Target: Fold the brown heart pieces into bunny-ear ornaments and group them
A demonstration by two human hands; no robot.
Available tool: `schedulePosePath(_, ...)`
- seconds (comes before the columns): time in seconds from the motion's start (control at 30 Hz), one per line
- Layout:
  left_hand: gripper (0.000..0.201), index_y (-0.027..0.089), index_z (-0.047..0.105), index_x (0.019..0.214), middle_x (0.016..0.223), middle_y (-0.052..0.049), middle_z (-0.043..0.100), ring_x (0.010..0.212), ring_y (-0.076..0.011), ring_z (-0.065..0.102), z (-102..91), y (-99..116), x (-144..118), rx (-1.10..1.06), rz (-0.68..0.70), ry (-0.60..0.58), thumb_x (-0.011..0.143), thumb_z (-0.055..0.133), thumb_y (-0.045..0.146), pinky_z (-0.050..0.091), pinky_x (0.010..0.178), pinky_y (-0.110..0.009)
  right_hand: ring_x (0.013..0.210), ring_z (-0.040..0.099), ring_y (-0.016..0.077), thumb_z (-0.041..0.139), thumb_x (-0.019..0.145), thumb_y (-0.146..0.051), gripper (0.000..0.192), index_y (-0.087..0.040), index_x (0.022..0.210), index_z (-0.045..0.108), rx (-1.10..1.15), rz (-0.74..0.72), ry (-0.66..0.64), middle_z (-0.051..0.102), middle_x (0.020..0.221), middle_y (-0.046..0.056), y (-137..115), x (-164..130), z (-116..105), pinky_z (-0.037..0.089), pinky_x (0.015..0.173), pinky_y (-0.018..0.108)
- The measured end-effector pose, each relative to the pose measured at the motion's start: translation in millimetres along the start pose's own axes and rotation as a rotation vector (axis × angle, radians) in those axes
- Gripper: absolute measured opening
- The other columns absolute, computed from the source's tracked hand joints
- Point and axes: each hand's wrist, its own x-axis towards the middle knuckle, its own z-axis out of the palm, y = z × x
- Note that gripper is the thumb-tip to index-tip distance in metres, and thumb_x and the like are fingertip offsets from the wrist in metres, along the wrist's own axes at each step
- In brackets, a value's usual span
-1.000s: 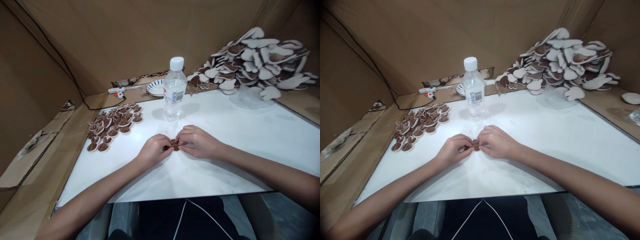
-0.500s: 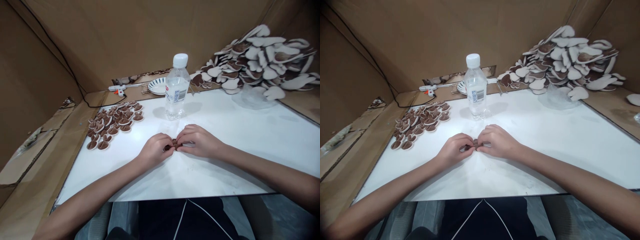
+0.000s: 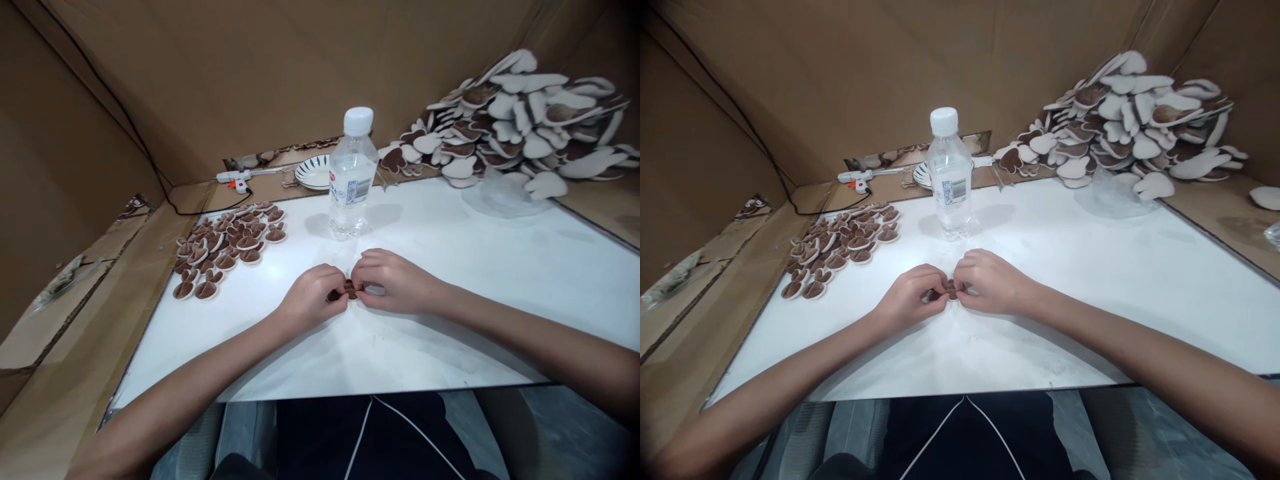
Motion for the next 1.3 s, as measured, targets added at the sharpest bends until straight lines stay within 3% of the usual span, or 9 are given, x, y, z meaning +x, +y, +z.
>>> schedulePosePath(0.23,0.015,0.018,0.048,0.064,0.064,0.002,0.053,0.066,-0.0128,0.048,-0.4,1.1,3.6,-0.035,-0.007,-0.039,0.071,0.056,0.007,0.041,0.067,-0.025,0.066,0.051,0.0155,0.054,0.075,-0.013,0.007,-0.018,0.071,0.057,0.009,-0.011,0.017,0.06,0.067,0.001,0.6,0.2,3.1,0.04,0.071,0.032)
schedulePosePath(0.5,0.02,0.021,0.038,0.08,0.071,0.004,0.051,0.063,-0.0114,0.048,-1.5,4.7,-0.3,-0.098,-0.154,0.006,0.074,0.057,0.017,0.037,0.057,-0.022,0.069,0.054,0.0178,0.054,0.071,-0.013,0.007,-0.016,0.072,0.06,-0.032,0.061,0.026,0.062,0.068,0.003,-4.1,2.7,6.5,0.042,0.072,0.034)
schedulePosePath(0.7,0.022,0.022,0.035,0.078,0.077,0.002,0.058,0.063,-0.0115,0.051,-1.4,4.4,-0.7,-0.13,-0.18,-0.005,0.075,0.056,0.017,0.041,0.058,-0.023,0.067,0.056,0.0169,0.057,0.076,-0.017,0.01,-0.019,0.071,0.065,0.005,0.085,0.0,0.065,0.067,0.001,-6.7,5.5,3.0,0.042,0.074,0.034)
schedulePosePath(0.97,0.02,0.021,0.039,0.08,0.078,0.001,0.06,0.066,-0.0128,0.055,-4.8,4.7,-0.3,-0.094,-0.166,-0.011,0.075,0.058,0.017,0.044,0.061,-0.025,0.074,0.059,0.0189,0.057,0.08,-0.02,0.012,-0.018,0.079,0.069,-0.044,0.006,-0.066,0.067,0.075,0.004,-1.0,5.5,-3.0,0.042,0.077,0.035)
schedulePosePath(1.17,0.023,0.021,0.041,0.084,0.083,0.001,0.062,0.071,-0.0136,0.059,-10.0,6.6,-2.9,-0.127,-0.196,-0.023,0.073,0.061,0.017,0.048,0.065,-0.026,0.069,0.055,0.0173,0.055,0.073,-0.014,0.012,-0.019,0.071,0.066,-0.023,0.028,-0.019,0.063,0.068,0.002,-1.3,8.7,4.5,0.041,0.071,0.033)
schedulePosePath(1.3,0.022,0.022,0.04,0.083,0.083,0.001,0.062,0.07,-0.0127,0.058,-8.8,5.8,-4.8,-0.147,-0.22,-0.02,0.074,0.059,0.017,0.048,0.064,-0.026,0.07,0.056,0.0173,0.06,0.079,-0.021,0.009,-0.019,0.076,0.068,0.006,0.029,-0.01,0.065,0.07,0.002,0.4,7.2,5.1,0.041,0.073,0.033)
